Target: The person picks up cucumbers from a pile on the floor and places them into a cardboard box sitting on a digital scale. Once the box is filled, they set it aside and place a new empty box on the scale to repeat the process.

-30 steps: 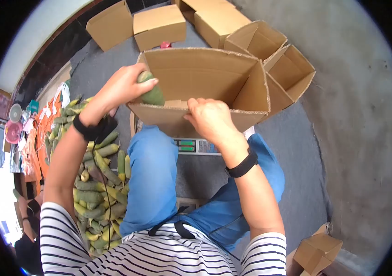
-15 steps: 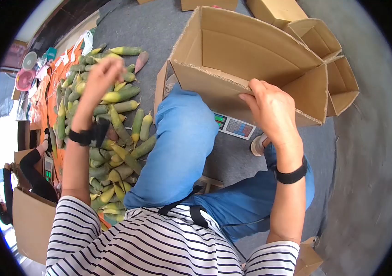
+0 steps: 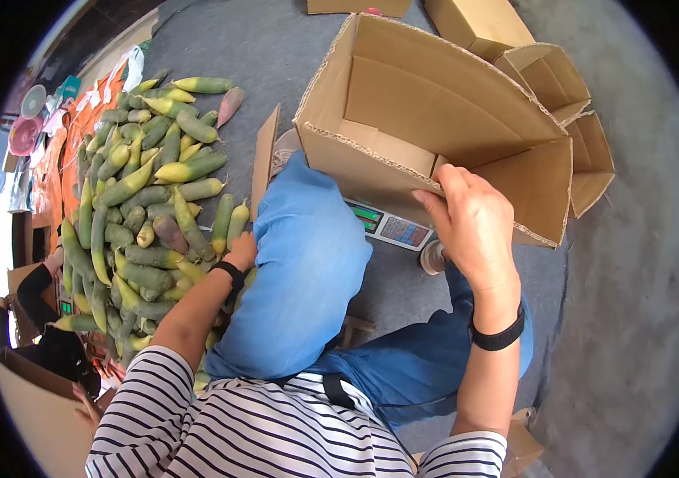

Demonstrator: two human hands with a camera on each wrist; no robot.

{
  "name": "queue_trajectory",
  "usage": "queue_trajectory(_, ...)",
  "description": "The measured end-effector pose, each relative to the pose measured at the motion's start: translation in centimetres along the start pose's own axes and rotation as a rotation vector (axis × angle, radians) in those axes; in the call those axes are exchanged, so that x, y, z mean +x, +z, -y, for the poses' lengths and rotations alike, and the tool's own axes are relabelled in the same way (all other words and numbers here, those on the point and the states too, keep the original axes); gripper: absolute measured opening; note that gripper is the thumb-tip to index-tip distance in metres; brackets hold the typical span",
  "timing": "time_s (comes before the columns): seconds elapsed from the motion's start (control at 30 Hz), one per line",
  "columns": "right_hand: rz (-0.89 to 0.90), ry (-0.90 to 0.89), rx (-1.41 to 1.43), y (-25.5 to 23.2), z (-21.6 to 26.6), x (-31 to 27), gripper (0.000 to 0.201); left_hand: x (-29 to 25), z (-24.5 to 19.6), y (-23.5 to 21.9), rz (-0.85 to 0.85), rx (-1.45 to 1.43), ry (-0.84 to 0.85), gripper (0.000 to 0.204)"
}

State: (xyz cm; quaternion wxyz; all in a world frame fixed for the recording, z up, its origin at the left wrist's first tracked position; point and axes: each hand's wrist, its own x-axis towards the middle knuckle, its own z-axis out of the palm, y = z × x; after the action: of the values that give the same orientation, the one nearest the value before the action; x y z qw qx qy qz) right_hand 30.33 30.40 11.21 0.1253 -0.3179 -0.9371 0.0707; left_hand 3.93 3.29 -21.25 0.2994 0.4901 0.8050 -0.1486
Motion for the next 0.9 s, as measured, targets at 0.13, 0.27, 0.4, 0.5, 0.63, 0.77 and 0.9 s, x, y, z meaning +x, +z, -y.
queue_trajectory(0.13, 0.001, 0.003, -0.001, 0.1, -0.2, 0.0, 0.022, -0.5, -0.7, 0.1, 0.043, 0.089, 0.051, 0.026)
queue_trajectory(0.27, -0.003, -0.004, 0.021, 0.2, -0.3, 0.3, 0.023, 0.4, -0.4, 0.1, 0.026, 0.073, -0.007, 0.029)
queue_trajectory(0.4, -0.016, -0.018, 0.012, 0.2, -0.4, 0.1, 0.023, 2.0, 0.6, 3.1, 0.027, -0.028, 0.002, 0.031)
queue_trajectory(0.5, -0.01, -0.037, -0.007, 0.2, -0.5, 0.0, 0.023, 2.6, 2.1, 5.6, -0.004, -0.027, 0.075, 0.03)
queue_trajectory(0.63, -0.105, -0.087, 0.053, -0.3, -0.3, 0.0, 0.032, -0.6, 1.1, 2.6, -0.078, -0.064, 0.084, 0.036)
queue_trajectory(0.77, -0.501, -0.243, 0.187, -6.8, 3.2, -1.7, 0.039, -4.1, 0.1, -0.7, -0.065, -0.075, -0.028, 0.046)
queue_trajectory(0.9, -1.497, -0.851, 0.485, -13.1, 10.2, -4.1, 0.031, -7.4, 2.7, -2.3, -0.258, -0.112, 0.058, 0.051)
